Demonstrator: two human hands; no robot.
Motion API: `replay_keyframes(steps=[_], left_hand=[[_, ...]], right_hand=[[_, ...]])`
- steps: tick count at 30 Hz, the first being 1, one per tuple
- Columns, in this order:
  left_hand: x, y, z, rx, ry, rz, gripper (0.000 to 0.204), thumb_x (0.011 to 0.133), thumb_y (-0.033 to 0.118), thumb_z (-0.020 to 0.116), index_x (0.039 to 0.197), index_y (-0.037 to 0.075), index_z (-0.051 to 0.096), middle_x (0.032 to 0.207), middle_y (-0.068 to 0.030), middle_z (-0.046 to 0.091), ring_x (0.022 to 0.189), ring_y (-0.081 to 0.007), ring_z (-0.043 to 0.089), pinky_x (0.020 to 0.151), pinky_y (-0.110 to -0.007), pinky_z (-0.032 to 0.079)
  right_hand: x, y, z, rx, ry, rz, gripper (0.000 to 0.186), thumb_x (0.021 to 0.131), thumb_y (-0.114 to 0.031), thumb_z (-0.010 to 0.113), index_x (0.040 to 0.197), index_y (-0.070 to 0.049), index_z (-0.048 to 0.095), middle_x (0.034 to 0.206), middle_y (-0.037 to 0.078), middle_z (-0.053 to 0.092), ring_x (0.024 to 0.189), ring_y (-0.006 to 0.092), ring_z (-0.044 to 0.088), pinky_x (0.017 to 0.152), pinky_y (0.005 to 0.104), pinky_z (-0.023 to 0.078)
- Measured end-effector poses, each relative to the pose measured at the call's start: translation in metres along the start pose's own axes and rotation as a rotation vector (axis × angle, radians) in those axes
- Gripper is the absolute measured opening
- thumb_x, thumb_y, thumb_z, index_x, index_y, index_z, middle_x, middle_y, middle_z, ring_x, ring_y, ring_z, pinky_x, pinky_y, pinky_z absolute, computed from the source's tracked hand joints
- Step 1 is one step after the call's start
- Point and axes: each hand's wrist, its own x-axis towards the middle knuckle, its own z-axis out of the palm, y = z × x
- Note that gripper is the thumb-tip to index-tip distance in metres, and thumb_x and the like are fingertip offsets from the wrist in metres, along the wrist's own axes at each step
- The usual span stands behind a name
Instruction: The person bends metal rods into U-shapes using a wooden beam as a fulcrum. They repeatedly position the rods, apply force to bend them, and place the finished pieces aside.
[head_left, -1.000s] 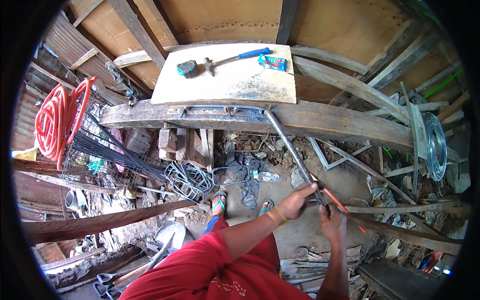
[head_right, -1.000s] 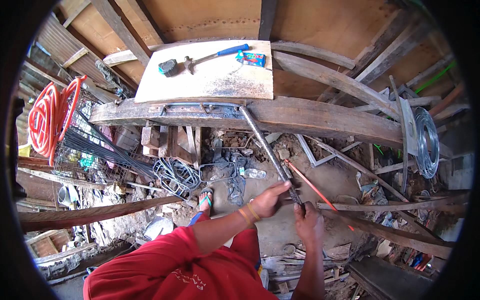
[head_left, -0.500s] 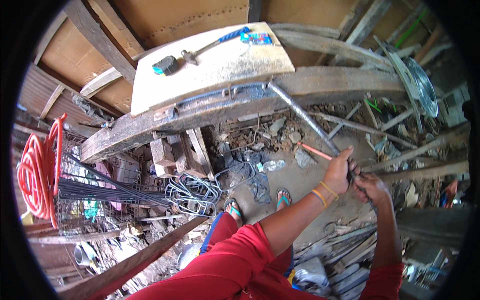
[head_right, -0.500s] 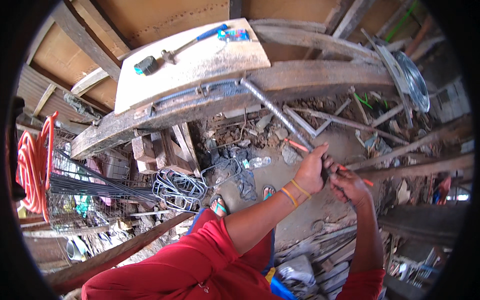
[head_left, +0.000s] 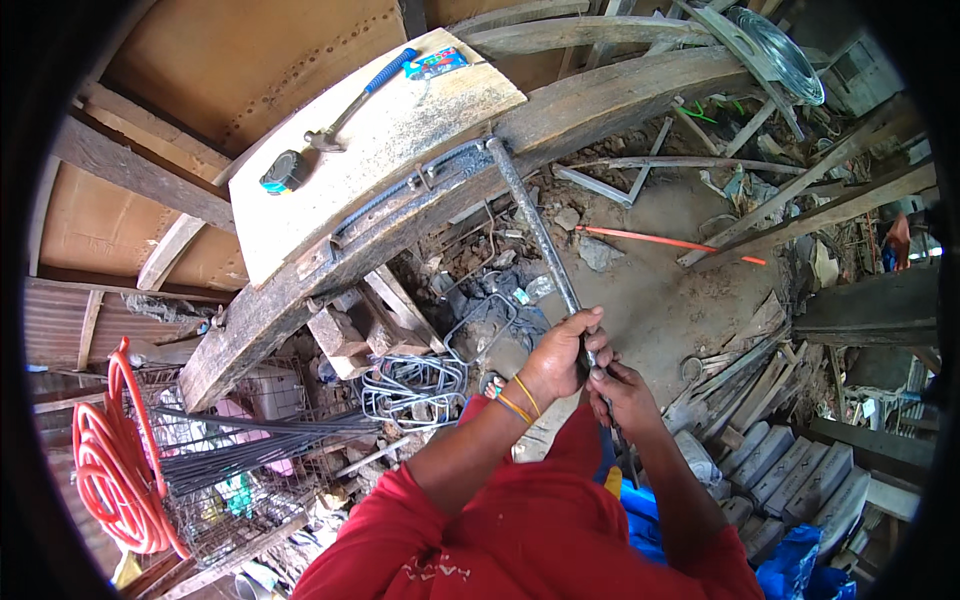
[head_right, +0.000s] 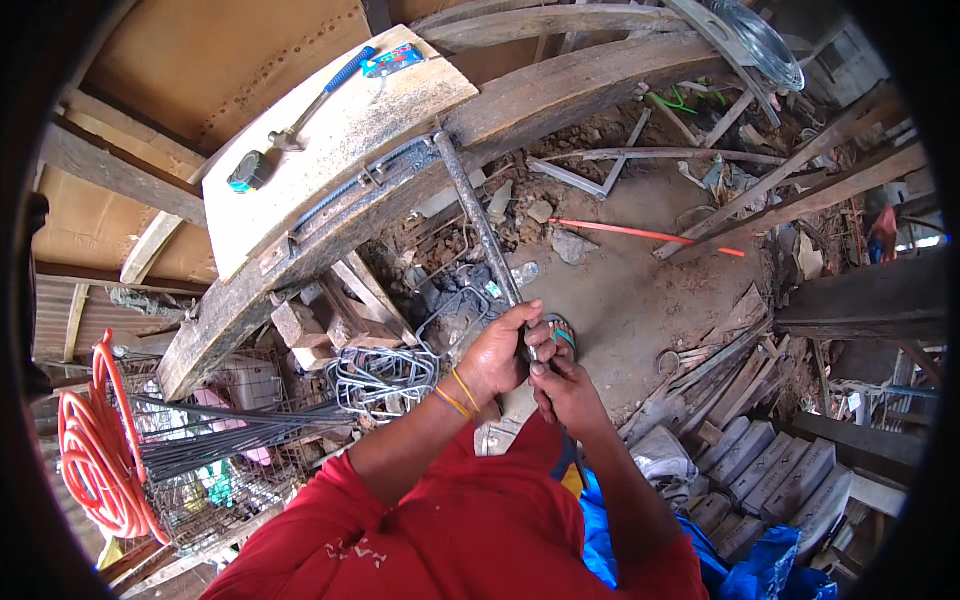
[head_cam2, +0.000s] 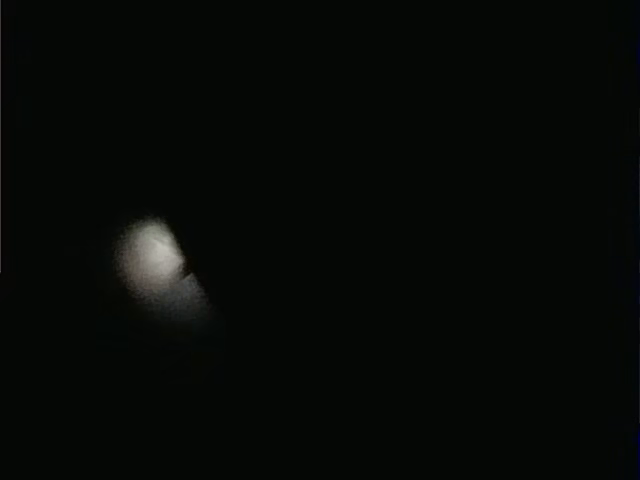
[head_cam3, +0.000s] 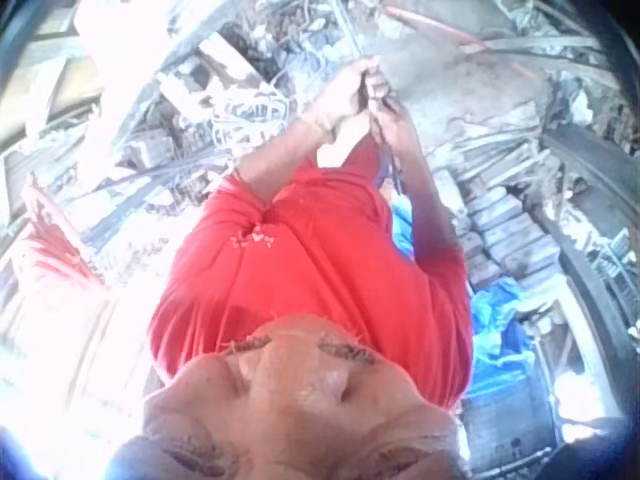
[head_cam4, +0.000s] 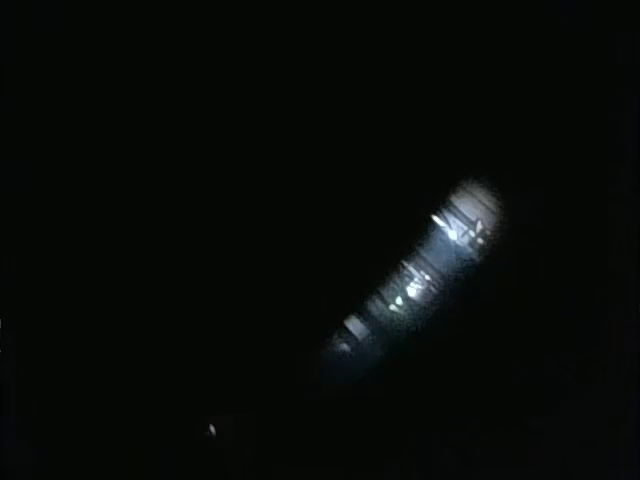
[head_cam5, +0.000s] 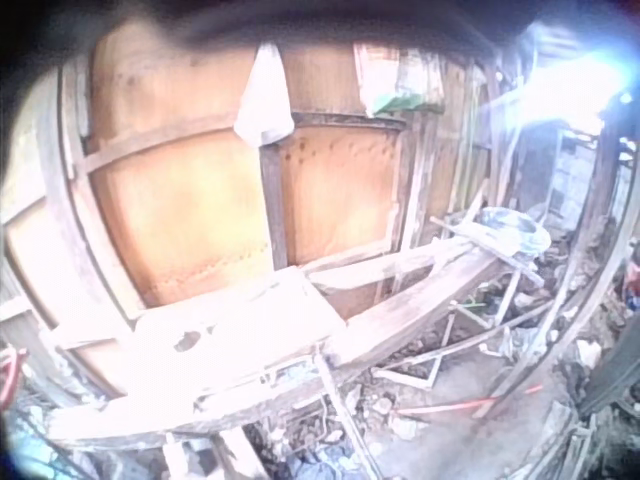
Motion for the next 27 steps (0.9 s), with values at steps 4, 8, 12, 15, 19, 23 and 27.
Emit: replay_keyframes(steps=[4,8,12,15,19,23,27], left_hand=[[0.0,0.007,-0.005,0.269,-0.03,0.073,0.028,0.097,0.041,0.062,0.098,0.013,0.06,0.09,-0.0069,0.065,0.091,-0.0254,0.062,0.087,-0.042,0.046],[-0.036,0.033,-0.042,0.553,0.149,0.02,0.046,0.102,0.04,0.053,0.136,0.01,0.054,0.121,-0.0102,0.067,0.108,-0.0224,0.063,0.101,-0.041,0.045],[-0.082,0.054,-0.068,0.724,0.299,-0.058,0.041,0.106,0.029,0.049,0.137,0.004,0.053,0.121,-0.0119,0.068,0.104,-0.0198,0.065,0.094,-0.036,0.051],[-0.097,0.06,-0.075,1.009,0.303,-0.029,0.039,0.105,0.026,0.051,0.133,0.0,0.056,0.121,-0.0132,0.068,0.105,-0.0197,0.065,0.096,-0.035,0.05],[-0.109,0.065,-0.073,1.714,0.254,0.114,0.042,0.101,0.034,0.059,0.126,0.001,0.06,0.114,-0.0158,0.07,0.103,-0.0245,0.067,0.094,-0.037,0.052],[-0.126,0.063,-0.051,1.883,0.227,0.084,0.043,0.097,0.034,0.059,0.127,0.003,0.06,0.126,-0.0232,0.064,0.117,-0.0391,0.062,0.1,-0.044,0.051],[-0.126,0.043,-0.004,2.084,0.146,0.596,0.048,0.091,0.022,0.069,0.134,0.006,0.055,0.125,-0.0195,0.064,0.119,-0.037,0.061,0.102,-0.043,0.05]], right_hand=[[0.006,-0.02,-0.03,0.201,-0.112,0.156,0.032,0.107,-0.038,0.048,0.105,-0.008,0.06,0.077,0.003,0.06,0.059,0.0127,0.056,0.052,0.0288,0.047],[0.003,-0.012,-0.051,0.288,-0.321,0.27,0.049,0.108,-0.05,0.038,0.118,-0.007,0.061,0.086,0.004,0.065,0.073,0.0177,0.065,0.067,0.0339,0.055],[-0.001,-0.008,-0.056,0.291,-0.313,0.281,0.057,0.105,-0.057,0.039,0.116,-0.005,0.058,0.084,0.006,0.063,0.072,0.0192,0.064,0.067,0.034,0.054],[-0.007,-0.006,-0.059,0.145,-0.349,0.236,0.048,0.105,-0.052,0.045,0.113,-0.006,0.06,0.084,0.006,0.063,0.071,0.0172,0.063,0.064,0.0327,0.053],[-0.054,0.016,-0.079,-0.302,-0.257,0.133,0.04,0.102,-0.047,0.054,0.106,-0.008,0.061,0.08,0.004,0.062,0.063,0.0127,0.059,0.056,0.0288,0.047],[-0.15,0.05,-0.093,-0.375,-0.148,0.434,0.041,0.099,-0.048,0.062,0.092,-0.007,0.06,0.074,0.001,0.061,0.063,0.0118,0.057,0.058,0.0293,0.046],[-0.209,0.026,-0.087,-0.367,-0.087,0.444,0.033,0.093,-0.034,0.069,0.084,-0.005,0.059,0.066,0.002,0.059,0.055,0.0127,0.057,0.052,0.0303,0.047]])
